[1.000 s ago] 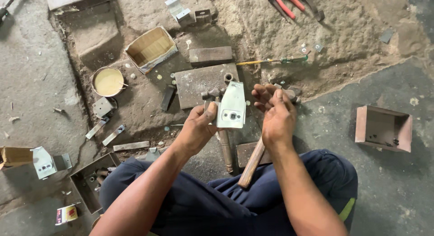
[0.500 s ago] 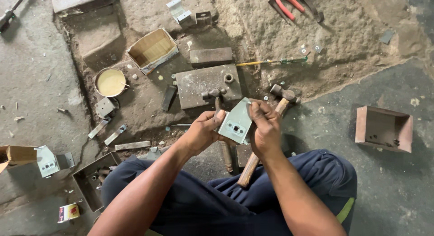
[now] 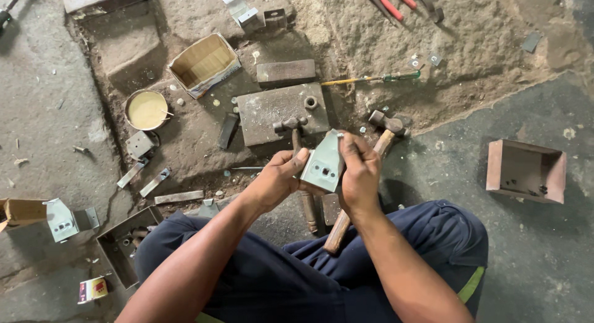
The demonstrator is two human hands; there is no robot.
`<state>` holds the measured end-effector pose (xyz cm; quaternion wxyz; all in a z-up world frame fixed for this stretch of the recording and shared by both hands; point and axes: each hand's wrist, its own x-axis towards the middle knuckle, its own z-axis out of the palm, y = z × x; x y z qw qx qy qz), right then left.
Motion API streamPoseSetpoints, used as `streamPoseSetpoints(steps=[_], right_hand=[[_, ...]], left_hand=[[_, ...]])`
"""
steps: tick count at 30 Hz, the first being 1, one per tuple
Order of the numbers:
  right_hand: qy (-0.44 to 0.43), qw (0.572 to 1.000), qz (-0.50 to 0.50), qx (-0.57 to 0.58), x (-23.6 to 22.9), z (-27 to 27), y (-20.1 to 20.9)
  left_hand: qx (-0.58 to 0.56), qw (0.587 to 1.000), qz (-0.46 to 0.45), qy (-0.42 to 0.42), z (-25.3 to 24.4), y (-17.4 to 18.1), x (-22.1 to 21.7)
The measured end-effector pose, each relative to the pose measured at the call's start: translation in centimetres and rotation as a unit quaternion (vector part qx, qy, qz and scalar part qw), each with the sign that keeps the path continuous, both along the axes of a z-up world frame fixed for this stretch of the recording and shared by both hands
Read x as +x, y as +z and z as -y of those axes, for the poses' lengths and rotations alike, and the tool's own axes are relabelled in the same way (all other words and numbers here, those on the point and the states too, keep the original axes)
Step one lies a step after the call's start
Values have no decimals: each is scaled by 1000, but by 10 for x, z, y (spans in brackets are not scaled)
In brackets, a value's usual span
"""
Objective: The person sits on the floor and uses a hammer and punch to shape and assemble small metal components on a metal block. They repeatedly strike the metal piece, adjust its position, and inspect the fit of the parts.
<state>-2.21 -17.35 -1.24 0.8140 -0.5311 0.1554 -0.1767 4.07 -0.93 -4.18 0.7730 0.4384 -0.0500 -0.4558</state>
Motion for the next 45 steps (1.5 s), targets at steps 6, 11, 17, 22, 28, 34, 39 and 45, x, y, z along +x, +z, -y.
streamPoseSetpoints(steps=[6, 11, 17, 22, 28, 34, 39, 45], right_hand=[[-32, 996, -35, -79, 13, 10, -3], [-32, 990, 17, -133, 9, -2, 0], [52, 982, 58, -173, -3, -24, 12], [57, 997, 60, -1, -1, -16, 8], [5, 989, 46, 138, 3, -10, -21], [-17, 991, 23, 133, -4, -5, -35], [47, 994, -7, 95, -23, 6, 18], [216, 962, 4, 169, -72, -10, 28]], left_hand=[[93, 974, 192, 73, 0, 12, 1], [101, 963, 238, 75, -1, 34, 0], [167, 851, 465, 178, -3, 35, -6], [157, 930, 317, 104, -7, 41, -3], [179, 944, 268, 67, -13, 47, 0], [226, 924, 306, 39, -10, 56, -24], [55, 986, 76, 139, -35, 74, -28], [-52, 989, 67, 119, -49, 69, -57]])
